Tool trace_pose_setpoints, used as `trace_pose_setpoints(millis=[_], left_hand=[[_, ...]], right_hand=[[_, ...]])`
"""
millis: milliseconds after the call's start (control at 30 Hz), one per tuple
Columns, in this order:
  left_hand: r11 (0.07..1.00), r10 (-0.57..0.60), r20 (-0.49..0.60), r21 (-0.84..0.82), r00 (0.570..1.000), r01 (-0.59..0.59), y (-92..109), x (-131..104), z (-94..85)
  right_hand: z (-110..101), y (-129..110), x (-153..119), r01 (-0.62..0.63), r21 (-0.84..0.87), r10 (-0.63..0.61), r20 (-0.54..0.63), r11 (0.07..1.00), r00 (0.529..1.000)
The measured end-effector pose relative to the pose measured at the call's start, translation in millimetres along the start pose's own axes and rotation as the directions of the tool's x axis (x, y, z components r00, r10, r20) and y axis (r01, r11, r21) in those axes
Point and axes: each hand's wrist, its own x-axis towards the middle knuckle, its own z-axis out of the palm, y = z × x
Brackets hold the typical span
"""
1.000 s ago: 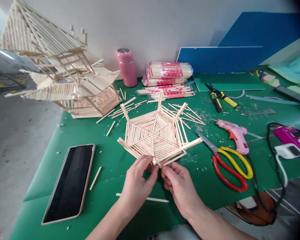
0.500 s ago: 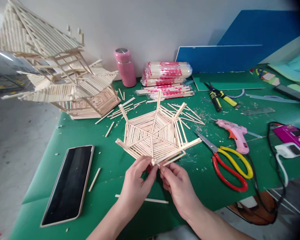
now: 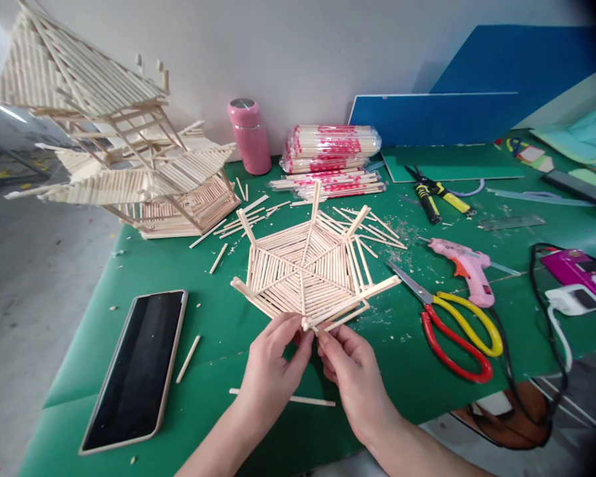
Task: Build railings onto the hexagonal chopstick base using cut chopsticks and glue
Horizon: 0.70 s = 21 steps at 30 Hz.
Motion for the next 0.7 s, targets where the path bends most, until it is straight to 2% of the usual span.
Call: trace_pose_setpoints(millis=[433, 700], left_hand=[[1.0, 0.011, 0.009, 0.002, 1.0, -0.011, -2.0, -1.2, 1.0], [1.0, 0.018, 0.004, 0.005, 1.0, -0.018, -2.9, -1.4, 1.5]], right_hand=[[0.0, -0.7, -1.2, 0.035, -0.03, -0.034, 0.034, 0.999, 0.999], [0.5, -4.0, -2.0, 0.001, 0.019, -0.002, 0.018, 1.0, 1.0]])
